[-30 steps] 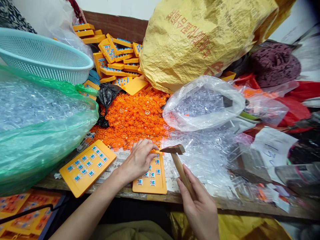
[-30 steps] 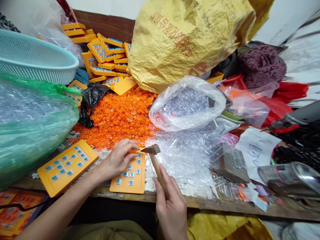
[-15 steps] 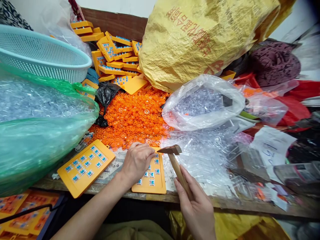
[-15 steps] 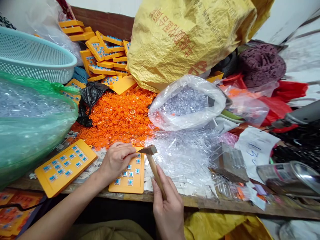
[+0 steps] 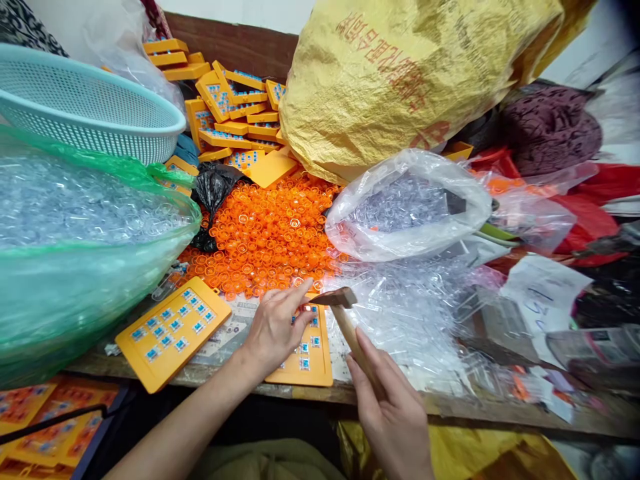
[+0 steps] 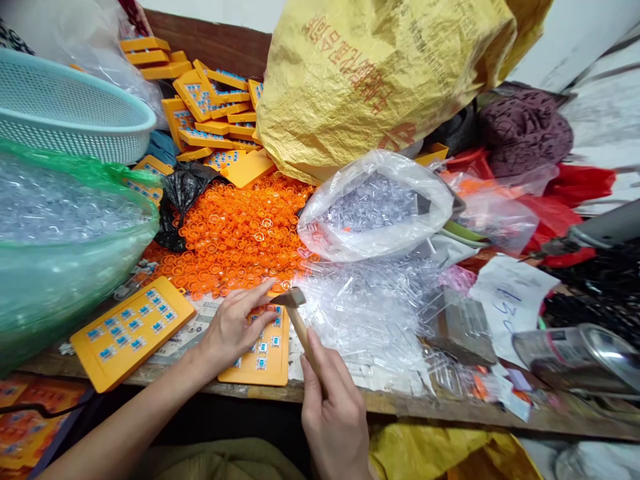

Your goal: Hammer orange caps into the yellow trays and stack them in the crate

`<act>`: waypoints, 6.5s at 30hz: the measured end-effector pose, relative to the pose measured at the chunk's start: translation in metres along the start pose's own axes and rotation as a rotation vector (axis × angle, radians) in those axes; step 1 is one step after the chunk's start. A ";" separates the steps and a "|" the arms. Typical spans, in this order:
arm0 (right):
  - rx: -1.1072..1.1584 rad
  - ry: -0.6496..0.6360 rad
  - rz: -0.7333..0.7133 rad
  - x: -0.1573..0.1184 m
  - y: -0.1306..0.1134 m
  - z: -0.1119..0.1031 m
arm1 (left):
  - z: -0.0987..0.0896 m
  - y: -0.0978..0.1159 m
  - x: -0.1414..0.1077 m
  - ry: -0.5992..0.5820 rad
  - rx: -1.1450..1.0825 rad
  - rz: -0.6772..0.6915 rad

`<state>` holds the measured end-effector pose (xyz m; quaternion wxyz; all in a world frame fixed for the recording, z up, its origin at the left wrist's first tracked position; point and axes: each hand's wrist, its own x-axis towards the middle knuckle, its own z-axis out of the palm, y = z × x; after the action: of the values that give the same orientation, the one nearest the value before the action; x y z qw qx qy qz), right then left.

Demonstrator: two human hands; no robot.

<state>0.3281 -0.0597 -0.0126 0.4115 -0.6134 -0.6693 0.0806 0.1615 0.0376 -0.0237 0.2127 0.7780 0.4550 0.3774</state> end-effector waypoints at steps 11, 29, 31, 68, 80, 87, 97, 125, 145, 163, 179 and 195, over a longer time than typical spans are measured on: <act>-0.005 -0.001 -0.089 0.013 -0.011 -0.009 | -0.003 0.002 0.001 -0.011 -0.210 -0.226; 0.229 0.135 0.484 0.007 0.000 -0.005 | -0.008 -0.008 0.062 -0.189 0.138 -0.241; 0.200 0.141 0.447 0.002 0.001 -0.007 | -0.007 -0.005 0.057 -0.186 0.118 -0.173; 0.047 0.085 0.189 -0.001 0.000 -0.003 | -0.034 -0.033 0.022 -0.198 0.332 -0.091; 0.002 0.098 0.206 -0.006 0.002 -0.001 | -0.041 -0.024 0.018 -0.200 0.303 -0.145; -0.043 0.030 0.210 -0.011 -0.001 -0.006 | -0.053 -0.001 0.002 -0.131 -0.147 -0.242; -0.017 0.054 0.235 -0.023 -0.001 -0.014 | -0.019 0.026 -0.001 -0.094 -0.230 -0.134; -0.052 0.044 -0.016 -0.016 -0.009 -0.020 | 0.002 0.016 -0.012 0.015 -0.016 0.030; -0.176 -0.086 -0.023 -0.020 -0.004 -0.021 | -0.046 -0.028 -0.026 0.153 0.173 -0.156; -0.164 0.008 -0.009 -0.017 -0.008 -0.024 | -0.055 -0.015 -0.027 -0.131 0.301 -0.176; -0.055 -0.055 -0.050 -0.036 -0.009 -0.024 | -0.042 0.015 -0.040 -0.130 -0.150 -0.132; -0.033 -0.258 -0.162 -0.034 -0.011 -0.023 | -0.032 0.017 -0.043 -0.121 -0.106 -0.256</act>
<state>0.3311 -0.1020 -0.0063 0.3171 -0.5484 -0.7652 0.1145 0.1329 -0.0082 -0.0096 0.3270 0.7227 0.5162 0.3231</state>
